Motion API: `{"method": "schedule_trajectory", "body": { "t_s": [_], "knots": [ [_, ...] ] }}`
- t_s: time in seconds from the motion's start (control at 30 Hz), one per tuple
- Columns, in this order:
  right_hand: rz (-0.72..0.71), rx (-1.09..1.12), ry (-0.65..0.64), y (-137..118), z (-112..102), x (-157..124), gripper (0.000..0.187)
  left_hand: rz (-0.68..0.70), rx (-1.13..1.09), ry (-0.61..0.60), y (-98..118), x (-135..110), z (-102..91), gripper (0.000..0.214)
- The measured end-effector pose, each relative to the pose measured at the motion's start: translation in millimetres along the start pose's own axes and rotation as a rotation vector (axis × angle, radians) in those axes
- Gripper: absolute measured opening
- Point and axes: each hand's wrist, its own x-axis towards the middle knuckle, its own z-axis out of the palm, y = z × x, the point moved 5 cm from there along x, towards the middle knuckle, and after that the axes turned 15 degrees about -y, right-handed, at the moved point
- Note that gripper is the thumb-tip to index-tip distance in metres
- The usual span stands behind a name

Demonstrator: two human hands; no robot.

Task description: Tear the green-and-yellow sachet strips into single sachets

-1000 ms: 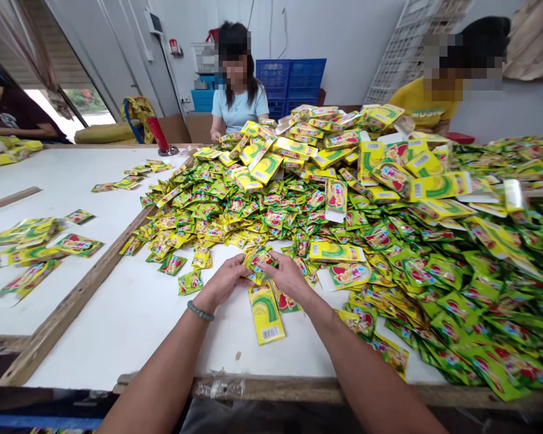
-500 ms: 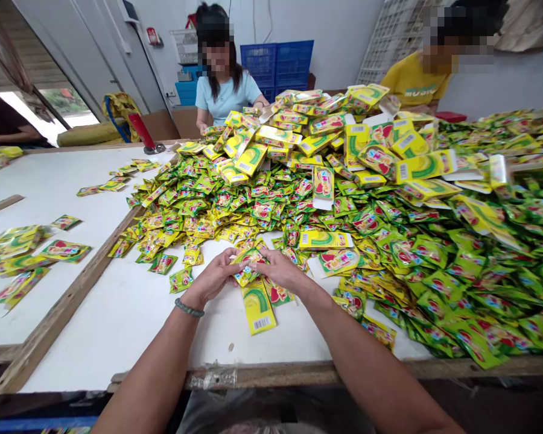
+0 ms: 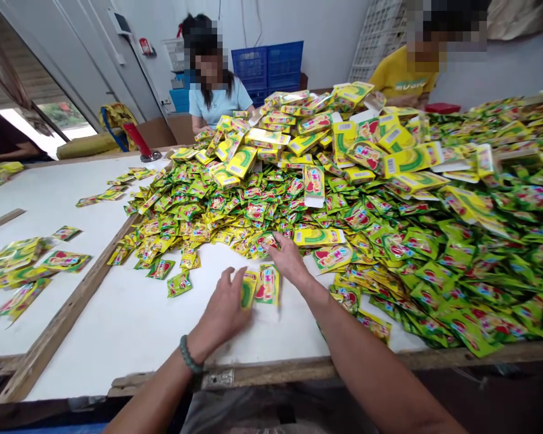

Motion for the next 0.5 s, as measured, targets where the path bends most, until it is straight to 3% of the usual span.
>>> {"method": "schedule_trajectory", "body": {
  "t_s": [0.13, 0.3, 0.37, 0.5],
  "knots": [
    [0.05, -0.04, -0.002, 4.4, -0.5, -1.1, 0.018, -0.123, 0.058, 0.008, -29.8, 11.1, -16.4, 0.089],
    [0.087, -0.064, -0.011, 11.6, 1.8, 0.7, 0.018, -0.184, 0.058, 0.025, -39.3, 18.6, -20.9, 0.086],
    [0.08, 0.009, 0.002, 16.2, 3.1, 1.9, 0.015, -0.193, -0.05, 0.035, -45.8, 20.6, -20.1, 0.083],
    [0.045, 0.147, -0.033, 23.9, 11.8, 5.6, 0.013, -0.104, -0.462, 0.016, -57.7, 26.1, -13.5, 0.045]
  ]
}}
